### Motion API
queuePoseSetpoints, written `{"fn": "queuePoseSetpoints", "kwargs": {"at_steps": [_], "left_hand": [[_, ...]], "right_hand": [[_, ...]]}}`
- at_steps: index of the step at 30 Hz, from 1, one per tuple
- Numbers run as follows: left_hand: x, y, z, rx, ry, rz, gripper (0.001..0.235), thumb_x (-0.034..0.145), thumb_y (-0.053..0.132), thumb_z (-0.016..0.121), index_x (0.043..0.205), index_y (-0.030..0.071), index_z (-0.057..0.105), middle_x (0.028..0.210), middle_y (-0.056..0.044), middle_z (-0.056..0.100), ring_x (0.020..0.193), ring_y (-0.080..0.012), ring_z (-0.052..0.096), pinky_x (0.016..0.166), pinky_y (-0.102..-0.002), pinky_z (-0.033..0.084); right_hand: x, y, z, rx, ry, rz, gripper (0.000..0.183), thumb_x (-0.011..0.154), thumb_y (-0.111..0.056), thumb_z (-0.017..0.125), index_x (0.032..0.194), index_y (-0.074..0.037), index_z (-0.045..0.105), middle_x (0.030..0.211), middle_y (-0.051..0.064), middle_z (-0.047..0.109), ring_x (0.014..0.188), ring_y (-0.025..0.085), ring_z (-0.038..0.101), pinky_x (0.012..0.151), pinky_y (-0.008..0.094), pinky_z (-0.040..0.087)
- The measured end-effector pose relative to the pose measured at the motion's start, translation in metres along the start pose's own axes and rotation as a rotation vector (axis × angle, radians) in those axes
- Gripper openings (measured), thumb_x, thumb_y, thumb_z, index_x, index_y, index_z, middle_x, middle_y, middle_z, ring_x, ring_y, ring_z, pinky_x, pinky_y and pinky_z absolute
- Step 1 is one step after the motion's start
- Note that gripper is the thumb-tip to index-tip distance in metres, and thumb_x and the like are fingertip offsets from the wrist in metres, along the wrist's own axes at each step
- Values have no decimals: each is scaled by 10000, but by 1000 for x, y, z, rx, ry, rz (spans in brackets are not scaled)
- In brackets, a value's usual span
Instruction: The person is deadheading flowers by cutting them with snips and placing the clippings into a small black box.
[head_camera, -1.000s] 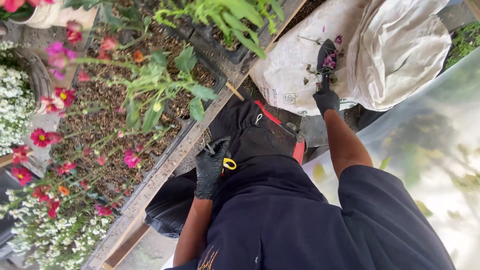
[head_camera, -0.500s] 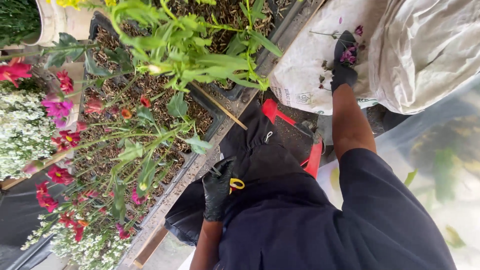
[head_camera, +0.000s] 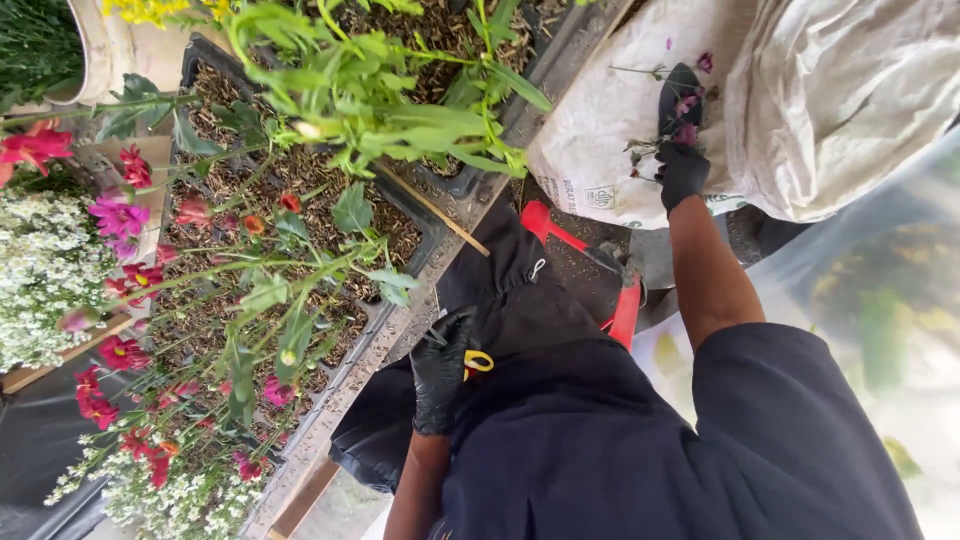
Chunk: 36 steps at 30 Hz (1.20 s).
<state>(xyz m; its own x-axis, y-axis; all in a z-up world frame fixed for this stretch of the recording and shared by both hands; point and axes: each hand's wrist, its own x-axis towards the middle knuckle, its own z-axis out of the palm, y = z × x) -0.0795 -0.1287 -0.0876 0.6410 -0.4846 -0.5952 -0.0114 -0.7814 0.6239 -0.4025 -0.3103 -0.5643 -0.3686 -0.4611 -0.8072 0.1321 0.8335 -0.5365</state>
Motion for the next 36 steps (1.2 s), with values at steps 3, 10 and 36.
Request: {"fn": "queuePoseSetpoints", "kwargs": {"at_steps": [3,10,36], "left_hand": [[-8,0,4,25,-49,11,165,877,139,804,1039,150,833,594,-88,698,596,-128,682,598,-244,582],[-28,1,3,51,-81,57,170,866,190,813,1033,164,833,596,-74,718,601,-116,679,614,-246,553],[-43,-129,-140,-423,569,351,141,910,86,794,1048,57,808,949,-166,789,987,-229,740,900,-383,586]], "right_hand": [[-55,-41,-22,15,-40,-86,158,847,-252,795,966,-151,775,776,116,711,568,148,640,543,306,606],[-125,-91,-50,217,-168,-320,61,928,-96,762,943,-36,763,606,139,512,515,182,519,502,296,482],[-616,-132,60,-179,-894,-818,192,796,11,891,942,-28,772,777,105,722,628,115,649,646,263,574]]}}
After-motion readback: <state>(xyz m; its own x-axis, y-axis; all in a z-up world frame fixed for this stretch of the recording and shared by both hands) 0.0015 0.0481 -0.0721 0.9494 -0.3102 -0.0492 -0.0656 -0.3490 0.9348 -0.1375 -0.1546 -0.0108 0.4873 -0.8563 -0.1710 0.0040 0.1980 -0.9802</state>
